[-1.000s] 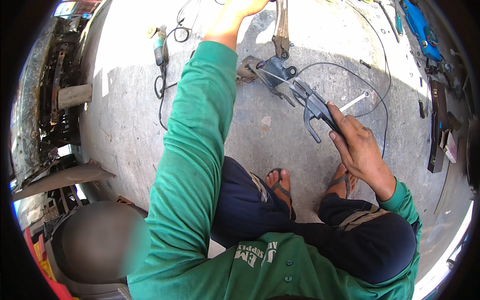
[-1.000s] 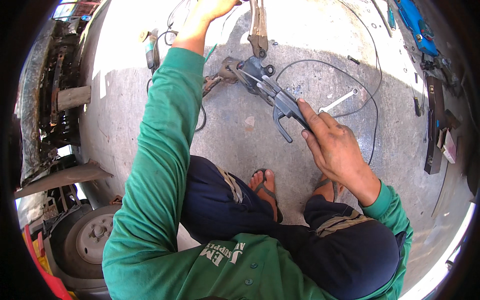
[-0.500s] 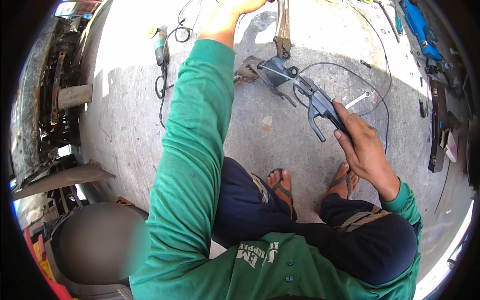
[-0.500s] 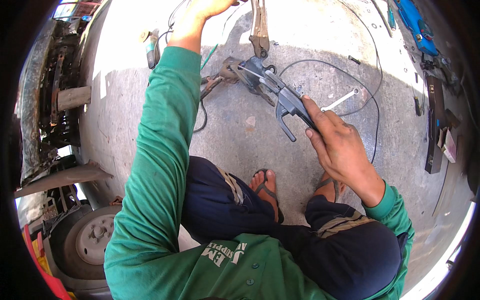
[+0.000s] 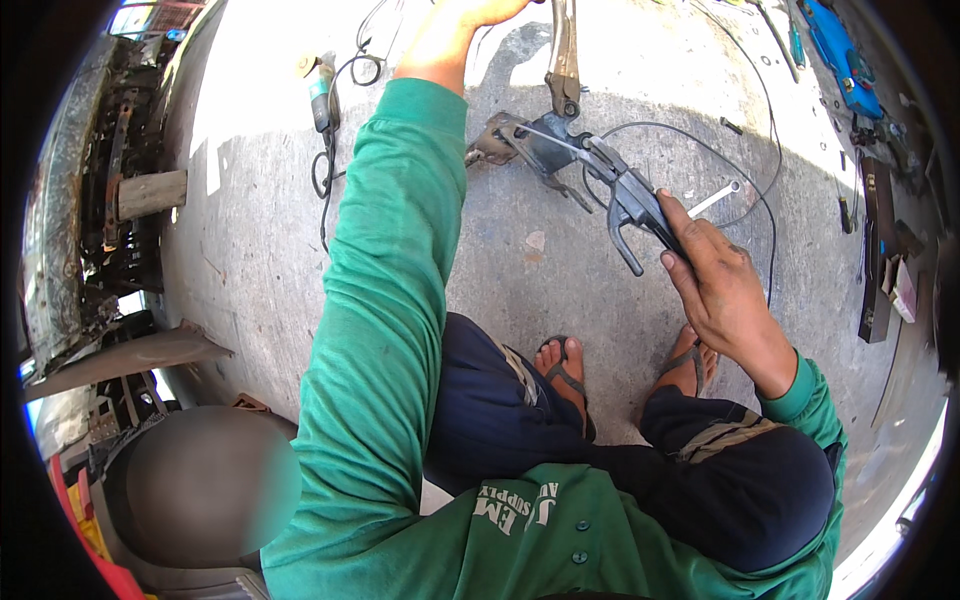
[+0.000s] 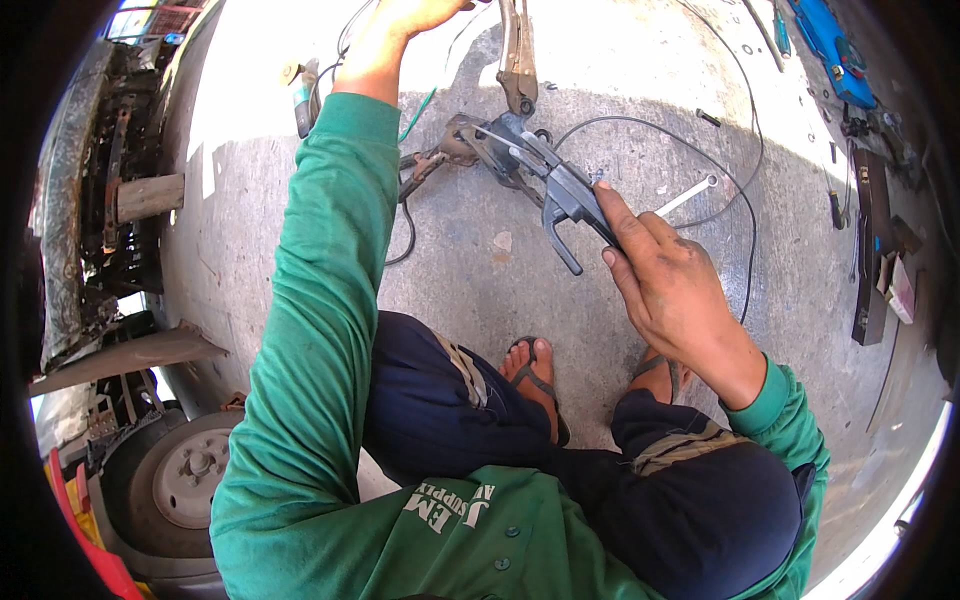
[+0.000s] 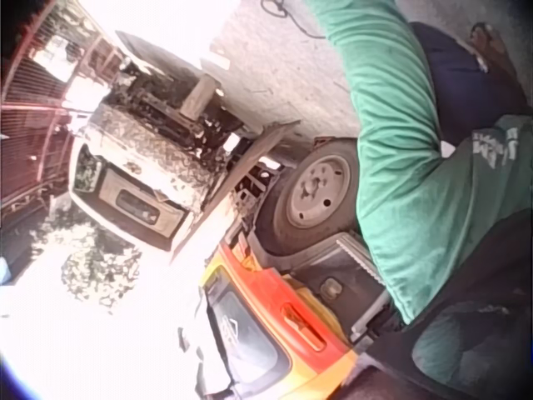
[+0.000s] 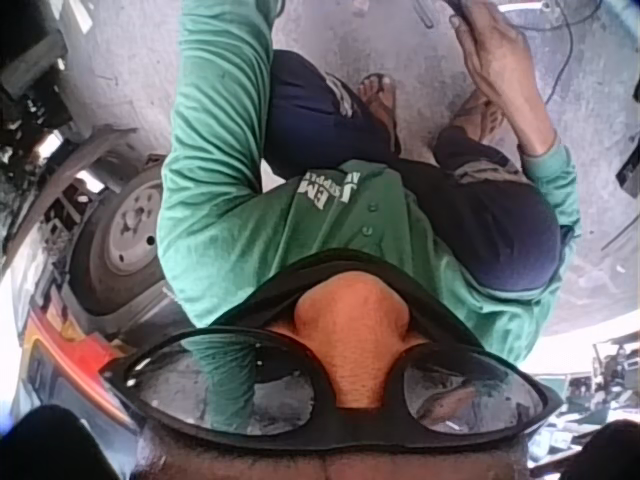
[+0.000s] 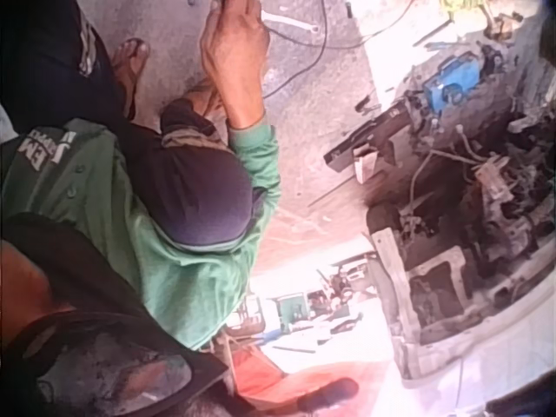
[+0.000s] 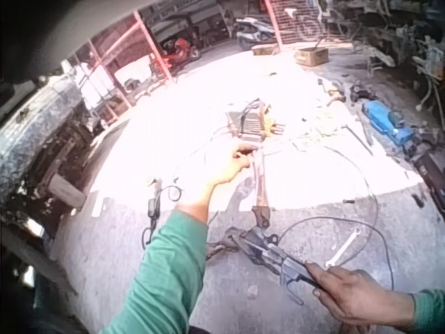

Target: The person sits on the floor and uses a wrench to tighten a bolt on a metal bracket. They then use a welding torch to weld the bracket to a metal plate, creating bright sparks. The person repositions the bracket and continues welding different sections.

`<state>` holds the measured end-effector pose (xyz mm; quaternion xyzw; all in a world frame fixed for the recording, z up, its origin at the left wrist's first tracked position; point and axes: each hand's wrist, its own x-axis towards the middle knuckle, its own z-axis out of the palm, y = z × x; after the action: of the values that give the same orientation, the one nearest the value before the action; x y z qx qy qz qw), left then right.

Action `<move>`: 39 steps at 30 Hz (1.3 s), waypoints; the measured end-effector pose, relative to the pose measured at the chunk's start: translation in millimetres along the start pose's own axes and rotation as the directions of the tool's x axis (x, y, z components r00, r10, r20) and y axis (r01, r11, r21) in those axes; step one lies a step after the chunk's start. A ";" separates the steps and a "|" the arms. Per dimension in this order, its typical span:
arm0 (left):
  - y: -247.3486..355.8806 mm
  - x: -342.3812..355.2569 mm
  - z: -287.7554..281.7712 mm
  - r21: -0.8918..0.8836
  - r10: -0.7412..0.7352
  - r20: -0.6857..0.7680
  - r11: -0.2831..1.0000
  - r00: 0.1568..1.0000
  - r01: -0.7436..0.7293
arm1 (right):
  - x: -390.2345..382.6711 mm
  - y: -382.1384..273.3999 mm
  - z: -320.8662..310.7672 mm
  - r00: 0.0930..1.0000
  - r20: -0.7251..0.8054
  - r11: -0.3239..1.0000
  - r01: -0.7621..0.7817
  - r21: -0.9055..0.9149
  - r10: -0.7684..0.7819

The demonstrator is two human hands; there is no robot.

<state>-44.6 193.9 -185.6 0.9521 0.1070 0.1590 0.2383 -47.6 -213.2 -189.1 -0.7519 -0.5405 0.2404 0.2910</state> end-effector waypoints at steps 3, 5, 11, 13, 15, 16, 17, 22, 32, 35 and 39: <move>-1.4 5.5 5.7 0.005 0.032 0.003 0.999 0.999 -0.032 | 3.0 15.3 21.6 0.996 0.068 0.998 -0.048 -0.033 0.050; 5.9 3.4 1.2 0.039 -0.027 0.030 0.999 0.999 0.026 | 1.1 18.0 19.3 0.999 0.039 0.999 -0.010 -0.033 0.012; 7.5 -1.0 -1.7 0.103 0.025 0.006 0.994 1.000 -0.026 | -1.4 0.5 -1.7 0.999 -0.033 1.000 0.004 0.006 -0.004; 5.4 2.4 -1.9 0.048 0.008 0.043 0.999 0.999 -0.010 | -0.4 2.8 4.3 1.000 -0.008 1.000 -0.011 -0.009 0.011; 3.4 8.8 3.0 0.015 0.010 0.047 1.000 0.999 -0.010 | 0.4 16.0 23.4 0.998 0.056 0.999 -0.029 -0.035 0.031; 0.7 6.8 3.7 0.022 0.006 0.032 1.000 0.999 -0.007 | 0.0 17.1 23.6 0.999 0.036 1.000 -0.007 -0.016 0.008; -2.0 5.2 4.1 0.028 0.003 0.017 1.000 1.000 -0.003 | -1.1 17.8 22.9 1.000 0.015 1.000 0.014 0.002 -0.014; 0.8 1.5 1.0 0.060 -0.036 0.032 0.998 0.999 0.034 | -4.8 -3.3 -5.1 0.998 -0.056 0.999 -0.003 0.032 0.005; 7.0 2.7 -1.7 0.118 -0.056 0.044 0.992 0.997 0.051 | -4.1 2.8 -0.9 0.999 -0.044 0.998 -0.013 0.055 0.016; 13.3 3.2 -4.6 0.138 -0.036 0.063 0.990 0.997 0.027 | -3.5 -3.6 -9.2 0.994 -0.107 0.998 0.006 0.055 0.000; 14.0 3.6 -7.2 0.113 -0.022 0.072 0.993 0.997 0.014 | -1.8 4.0 3.0 1.000 -0.019 0.999 -0.004 0.047 0.005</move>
<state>-42.0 185.8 -171.9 0.9682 0.1156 0.1158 0.1893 -47.5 -215.5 -193.9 -0.7484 -0.5302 0.2467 0.3130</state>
